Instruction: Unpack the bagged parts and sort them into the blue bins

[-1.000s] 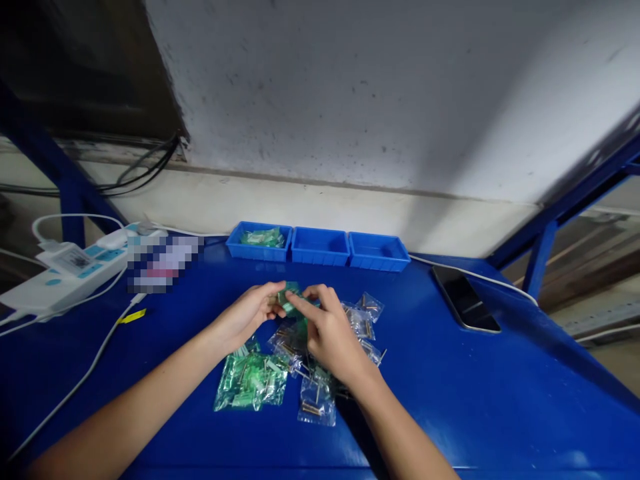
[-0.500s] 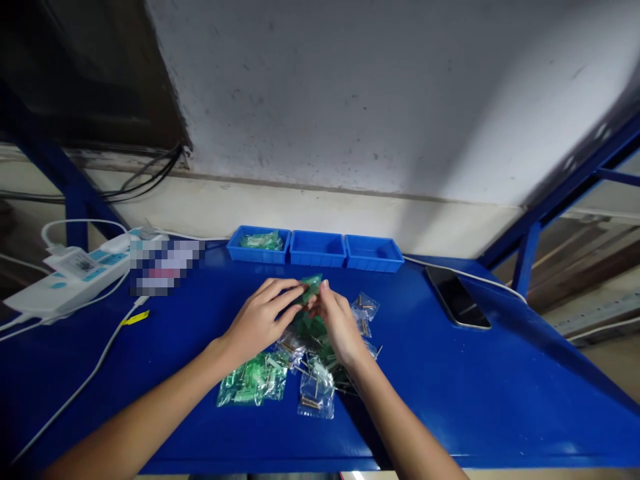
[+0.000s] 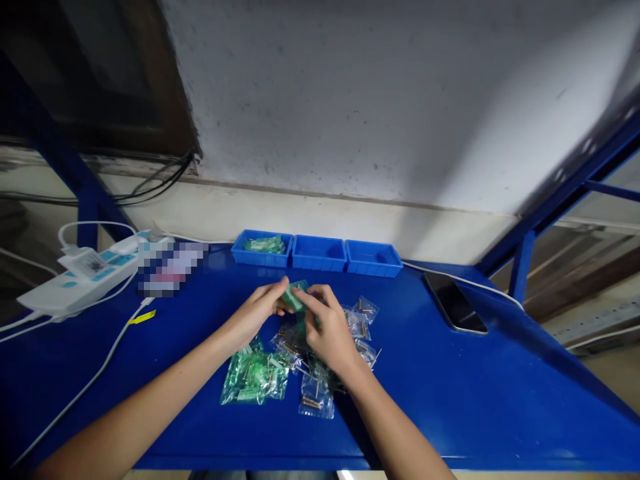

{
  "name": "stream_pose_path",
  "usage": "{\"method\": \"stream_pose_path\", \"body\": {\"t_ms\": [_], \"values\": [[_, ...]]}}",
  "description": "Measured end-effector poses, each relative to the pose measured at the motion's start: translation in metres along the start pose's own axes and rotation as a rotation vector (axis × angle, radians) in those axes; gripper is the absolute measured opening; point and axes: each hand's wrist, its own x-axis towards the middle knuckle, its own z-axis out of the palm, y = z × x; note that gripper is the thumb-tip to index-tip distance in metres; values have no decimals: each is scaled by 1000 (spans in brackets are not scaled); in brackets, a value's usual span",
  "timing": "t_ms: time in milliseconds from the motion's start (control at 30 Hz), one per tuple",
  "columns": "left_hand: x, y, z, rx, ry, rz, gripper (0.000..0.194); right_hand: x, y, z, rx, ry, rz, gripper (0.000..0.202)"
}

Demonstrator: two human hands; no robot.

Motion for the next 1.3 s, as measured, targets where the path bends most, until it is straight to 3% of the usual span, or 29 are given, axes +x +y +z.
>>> {"method": "stream_pose_path", "body": {"t_ms": [100,167,233,333,400,467,533,600,667,733,800,867,933,1033,1133,1300], "values": [[2,-4,0,34,31,52,33,-2,-2,2,-49,-45,-39,53],[6,-4,-8,164,132,170,27,-2,-2,2,-58,-24,3,45],[10,3,-24,320,328,342,21,0,0,1,-67,44,50,30],[17,29,-61,526,724,653,14,2,2,0,-64,156,97,8],[24,49,-86,572,963,776,15,3,2,-1,-63,190,109,7],[35,63,-101,647,1036,806,19,4,0,-3,-65,196,115,14],[47,63,-105,785,937,729,24,4,-2,-5,-76,199,117,16],[53,50,-98,964,654,561,32,6,2,-9,-109,225,116,17],[43,30,-85,1082,311,379,50,9,11,-15,-158,262,116,19],[15,10,-73,1109,20,228,60,12,25,-23,-181,317,151,24],[-26,-5,-65,1126,-165,165,65,12,38,-35,-162,372,240,29],[-69,-14,-63,1133,-310,187,80,4,44,-50,-141,354,323,30],[-102,-20,-61,1150,-323,184,95,-13,42,-66,-183,177,297,33],[-118,-28,-52,1161,-284,159,99,-49,33,-86,-356,-228,116,86],[-100,-34,-35,1126,-295,217,98,-74,30,-95,-457,-447,55,115],[-45,-32,-9,1098,-364,357,93,-66,44,-80,-468,-540,-24,116]]}}
